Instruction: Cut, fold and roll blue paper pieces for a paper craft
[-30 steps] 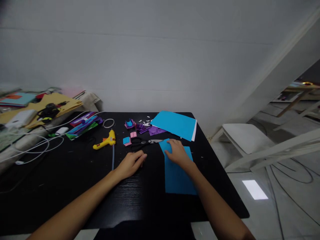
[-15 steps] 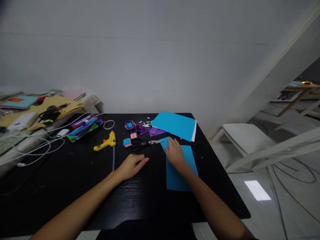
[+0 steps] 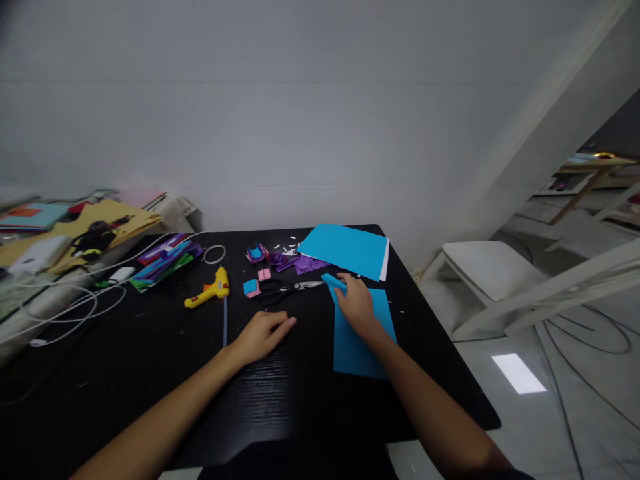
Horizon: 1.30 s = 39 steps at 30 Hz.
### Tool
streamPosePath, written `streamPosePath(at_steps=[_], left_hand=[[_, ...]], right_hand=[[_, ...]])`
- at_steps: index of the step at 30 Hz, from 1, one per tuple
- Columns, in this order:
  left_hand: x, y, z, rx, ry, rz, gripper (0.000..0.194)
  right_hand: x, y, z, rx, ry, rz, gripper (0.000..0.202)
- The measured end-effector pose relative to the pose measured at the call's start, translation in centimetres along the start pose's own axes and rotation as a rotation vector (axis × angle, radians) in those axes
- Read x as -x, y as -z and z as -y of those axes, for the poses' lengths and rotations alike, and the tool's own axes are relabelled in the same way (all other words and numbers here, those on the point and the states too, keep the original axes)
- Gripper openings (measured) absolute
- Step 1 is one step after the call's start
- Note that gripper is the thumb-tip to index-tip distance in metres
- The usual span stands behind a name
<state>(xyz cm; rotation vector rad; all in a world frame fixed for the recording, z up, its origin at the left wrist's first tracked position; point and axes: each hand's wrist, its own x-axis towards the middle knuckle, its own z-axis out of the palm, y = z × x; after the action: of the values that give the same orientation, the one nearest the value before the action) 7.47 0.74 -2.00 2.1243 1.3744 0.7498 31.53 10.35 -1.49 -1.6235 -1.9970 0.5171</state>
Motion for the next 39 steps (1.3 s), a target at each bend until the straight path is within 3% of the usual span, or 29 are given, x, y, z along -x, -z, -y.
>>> streamPosePath(at_steps=[5,9,14,17,21,26,30,33,39], left_hand=[[0.1,0.2,-0.3,0.047,0.016,-0.020,0.046],[0.2,0.4,-0.8,0.162,0.069,-0.099,0.031],[0.5,0.5,-1.0,0.317,0.098,-0.104,0.035],[0.5,0.4,-0.8,0.375,0.111,-0.134,0.037],[0.3,0.0,-0.1,0.376,0.158,-0.182,0.043],[0.0,-0.5,0.3,0.462,0.178,-0.066,0.045],[-0.1,-0.2,-0.2,0.516,0.173,-0.090,0.047],[-0.1,0.2,-0.4,0.641,0.205,-0.129,0.051],[-0.3,0.1,-0.5,0.896,0.345,-0.093,0.060]], right_hand=[[-0.6,1.5,-0.6,-0.449,-0.081,-0.020,0.047],[-0.5,1.8,0.3,-0.897,-0.227,0.248,0.066],[2.8,-0.8,3.8,-1.089,-0.217,0.465,0.069],[4.8,-2.6,5.3,-1.088,-0.189,0.463,0.071],[5.8,-3.7,5.5,-1.122,-0.179,0.537,0.071],[5.1,-3.7,4.8,-1.074,-0.136,0.468,0.053],[4.6,-3.7,4.6,-0.977,-0.114,0.431,0.036],[4.6,-3.7,4.6,-0.972,-0.131,0.408,0.033],[4.2,-3.4,4.7,-1.025,-0.201,0.393,0.034]])
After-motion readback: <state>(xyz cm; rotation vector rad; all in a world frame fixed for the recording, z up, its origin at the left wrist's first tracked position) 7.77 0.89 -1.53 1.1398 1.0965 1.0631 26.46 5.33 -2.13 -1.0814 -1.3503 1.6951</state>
